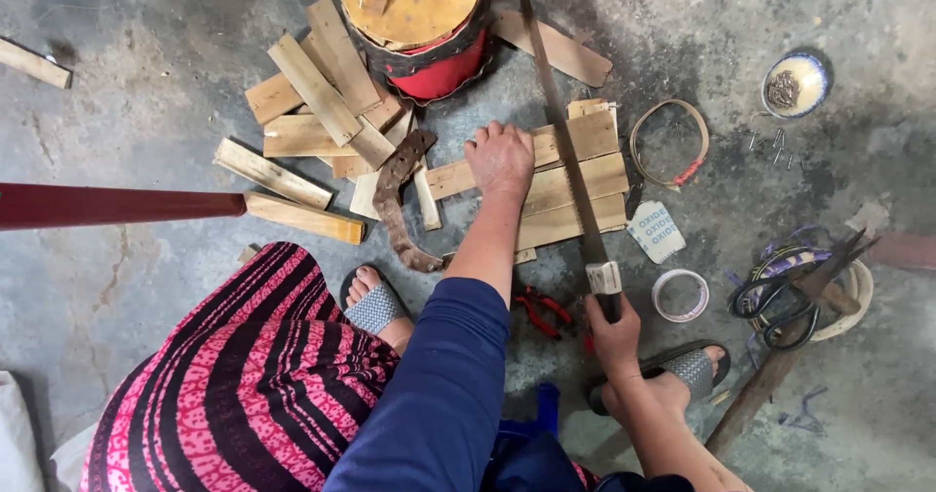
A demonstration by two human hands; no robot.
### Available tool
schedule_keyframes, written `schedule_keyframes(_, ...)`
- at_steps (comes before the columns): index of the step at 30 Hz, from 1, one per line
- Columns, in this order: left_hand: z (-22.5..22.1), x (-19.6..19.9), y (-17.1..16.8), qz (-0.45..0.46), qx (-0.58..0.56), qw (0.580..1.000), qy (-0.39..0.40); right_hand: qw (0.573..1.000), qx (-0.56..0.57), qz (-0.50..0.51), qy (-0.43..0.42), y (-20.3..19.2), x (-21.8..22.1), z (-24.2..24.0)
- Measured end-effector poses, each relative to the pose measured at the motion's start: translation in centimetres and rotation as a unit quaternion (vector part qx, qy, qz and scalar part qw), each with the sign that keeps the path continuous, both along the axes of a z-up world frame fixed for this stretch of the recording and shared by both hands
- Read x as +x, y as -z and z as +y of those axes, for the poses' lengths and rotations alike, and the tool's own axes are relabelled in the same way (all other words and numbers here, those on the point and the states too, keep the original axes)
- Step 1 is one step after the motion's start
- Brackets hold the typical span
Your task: The person is using a hand saw to cut thin wooden slats into smaller pieces while sitting on the floor of a workshop.
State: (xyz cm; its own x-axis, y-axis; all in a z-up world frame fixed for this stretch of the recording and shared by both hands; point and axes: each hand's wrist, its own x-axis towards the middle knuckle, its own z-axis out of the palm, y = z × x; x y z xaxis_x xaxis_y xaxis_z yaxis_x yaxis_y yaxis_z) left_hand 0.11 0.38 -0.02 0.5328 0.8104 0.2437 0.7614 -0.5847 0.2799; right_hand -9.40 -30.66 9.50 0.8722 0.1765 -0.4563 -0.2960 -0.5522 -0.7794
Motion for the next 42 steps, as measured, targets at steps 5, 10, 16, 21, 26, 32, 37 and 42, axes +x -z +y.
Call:
schedule_keyframes(5, 0.0, -0.1, 0.2, -0.006, 0.006, 1.000, 0.005, 0.999, 0.047, 0.022, 0.015, -1.2, 1.0, 1.8)
schedule_keyframes(10, 0.0, -0.1, 0.0, -0.005, 0.005, 1.000, 0.004, 1.000, 0.025, -0.014, -0.005, -0.5, 1.5, 3.1)
schedule_keyframes(16, -0.1, 0.0, -0.5, 0.019, -0.031, 0.999, 0.001, 0.997, -0.014, -0.066, -0.039, 0.2, 1.7, 4.2)
schedule_keyframes(21, 0.0, -0.1, -0.6, 0.033, -0.054, 0.998, 0.001, 0.997, -0.011, -0.048, -0.062, -0.7, 2.0, 4.8)
schedule_keyframes(26, -0.1, -0.2, -0.7, 0.023, -0.033, 0.999, 0.002, 0.991, -0.030, -0.105, -0.077, 1.8, 3.3, 6.6)
schedule_keyframes(32, 0.0, -0.2, -0.5, 0.011, -0.017, 1.000, 0.002, 0.987, -0.044, -0.126, -0.085, 2.2, 3.6, 6.9)
schedule_keyframes(37, -0.1, 0.0, -0.5, -0.009, 0.003, 1.000, 0.008, 0.977, -0.073, -0.175, -0.095, 3.4, 4.3, 7.8)
schedule_keyframes(42, -0.1, 0.0, -0.2, -0.003, 0.003, 1.000, 0.007, 0.986, -0.056, -0.138, -0.080, 2.2, 3.5, 7.5)
